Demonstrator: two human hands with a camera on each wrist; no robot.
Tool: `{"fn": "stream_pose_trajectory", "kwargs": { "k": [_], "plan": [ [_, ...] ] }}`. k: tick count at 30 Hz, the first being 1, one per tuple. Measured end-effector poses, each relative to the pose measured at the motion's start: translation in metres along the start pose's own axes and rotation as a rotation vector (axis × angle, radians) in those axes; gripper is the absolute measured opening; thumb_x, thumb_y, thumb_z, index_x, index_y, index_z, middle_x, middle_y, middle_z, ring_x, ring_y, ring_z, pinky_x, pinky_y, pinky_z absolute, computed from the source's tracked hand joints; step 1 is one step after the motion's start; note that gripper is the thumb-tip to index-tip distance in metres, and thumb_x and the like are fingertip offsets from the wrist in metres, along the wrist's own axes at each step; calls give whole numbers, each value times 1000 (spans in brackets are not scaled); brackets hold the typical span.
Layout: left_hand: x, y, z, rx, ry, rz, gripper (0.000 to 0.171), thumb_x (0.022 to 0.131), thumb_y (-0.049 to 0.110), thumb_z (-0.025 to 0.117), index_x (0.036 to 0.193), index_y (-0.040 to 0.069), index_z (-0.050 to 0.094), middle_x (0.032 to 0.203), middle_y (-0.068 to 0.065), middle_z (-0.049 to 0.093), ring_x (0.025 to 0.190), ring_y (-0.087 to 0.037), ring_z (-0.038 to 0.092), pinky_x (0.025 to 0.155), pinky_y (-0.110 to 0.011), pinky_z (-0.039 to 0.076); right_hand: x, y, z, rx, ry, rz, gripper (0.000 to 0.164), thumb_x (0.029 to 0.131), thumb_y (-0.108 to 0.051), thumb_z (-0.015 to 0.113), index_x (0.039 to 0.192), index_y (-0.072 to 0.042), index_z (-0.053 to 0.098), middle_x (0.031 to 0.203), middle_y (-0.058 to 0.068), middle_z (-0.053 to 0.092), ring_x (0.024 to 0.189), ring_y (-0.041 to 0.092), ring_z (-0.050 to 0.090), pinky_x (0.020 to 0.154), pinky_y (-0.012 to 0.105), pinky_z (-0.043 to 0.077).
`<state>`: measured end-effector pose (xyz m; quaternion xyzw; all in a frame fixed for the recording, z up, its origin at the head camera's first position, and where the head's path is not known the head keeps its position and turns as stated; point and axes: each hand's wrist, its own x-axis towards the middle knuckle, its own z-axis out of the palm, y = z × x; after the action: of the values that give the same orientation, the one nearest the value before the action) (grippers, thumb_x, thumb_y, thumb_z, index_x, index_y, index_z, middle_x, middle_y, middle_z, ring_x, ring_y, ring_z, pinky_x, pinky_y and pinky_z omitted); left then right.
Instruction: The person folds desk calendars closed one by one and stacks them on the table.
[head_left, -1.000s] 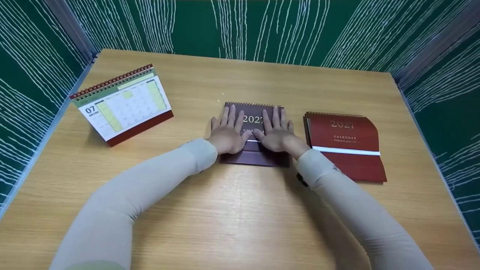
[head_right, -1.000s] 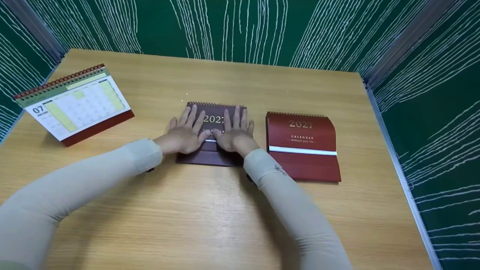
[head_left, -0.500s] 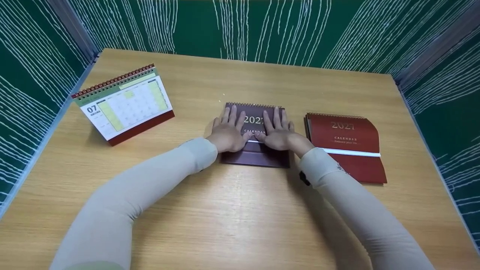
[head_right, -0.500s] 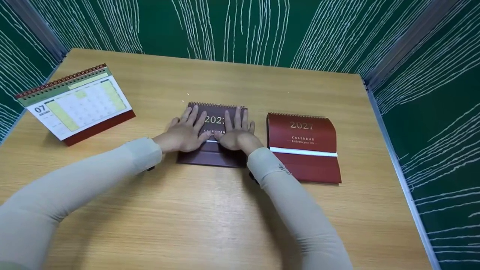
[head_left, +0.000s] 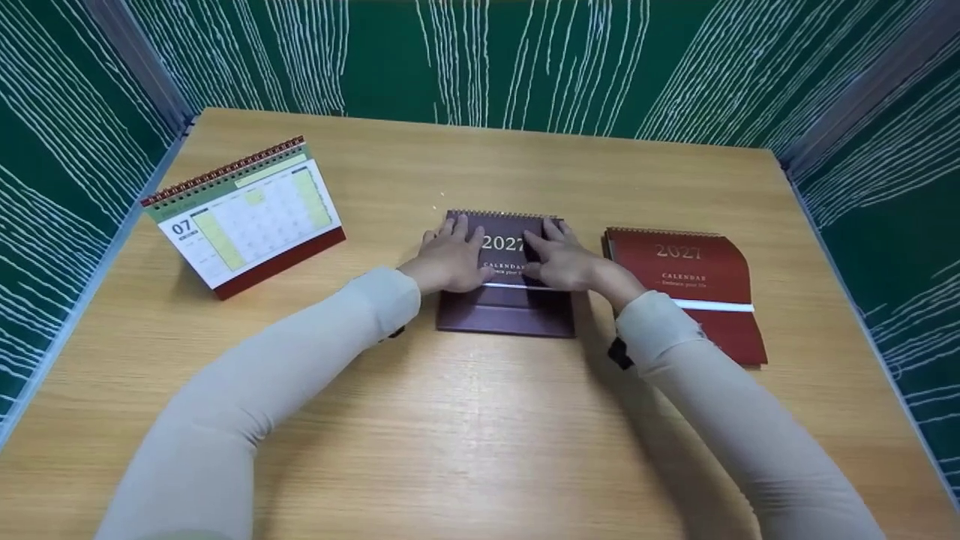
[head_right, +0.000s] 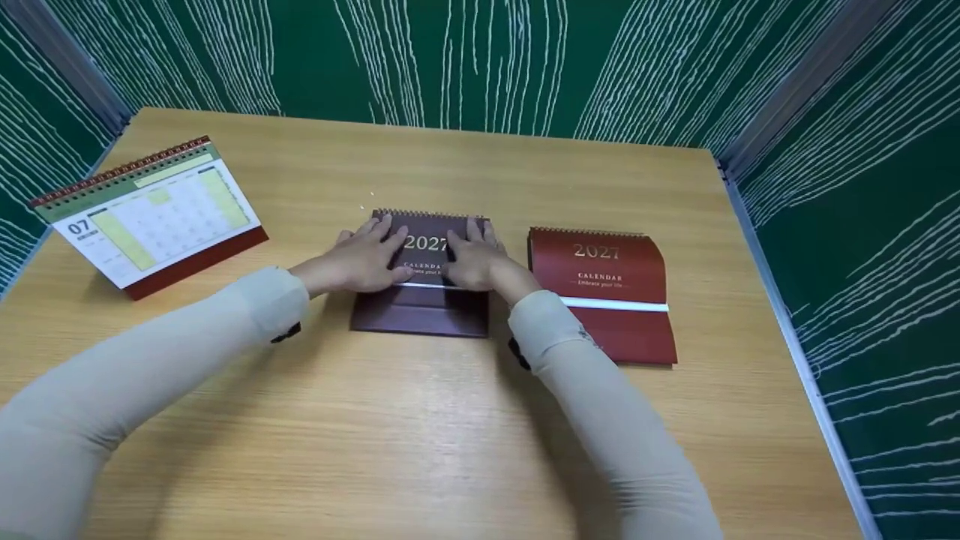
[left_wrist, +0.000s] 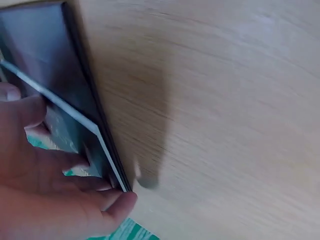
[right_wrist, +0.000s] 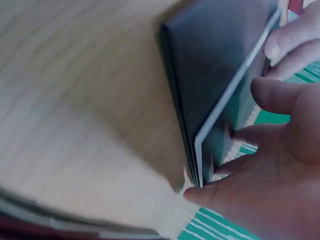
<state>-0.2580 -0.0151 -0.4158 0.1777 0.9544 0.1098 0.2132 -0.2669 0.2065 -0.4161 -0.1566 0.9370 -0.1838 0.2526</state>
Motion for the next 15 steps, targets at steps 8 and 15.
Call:
{"fn": "stream_pose_trajectory", "kwargs": {
  "k": [8,15],
  "plan": [
    [-2,-18,-23,-243,83,75,60,108,36,56,161,9,46,167,-19,38,156,-39,30,129,-54,21,-23,16,-27,226,136,-34,70,110,-30,50,169,-6,22,174,24,18,158,48,21,127,66,18],
    [-11,-35,-41,-465,121,60,51,108,29,57,154,8,52,154,-17,50,144,-34,46,121,-49,39,-43,33,-48,593,64,51,71,111,-30,50,170,-10,18,171,21,29,151,43,38,126,60,30]
  ]
}}
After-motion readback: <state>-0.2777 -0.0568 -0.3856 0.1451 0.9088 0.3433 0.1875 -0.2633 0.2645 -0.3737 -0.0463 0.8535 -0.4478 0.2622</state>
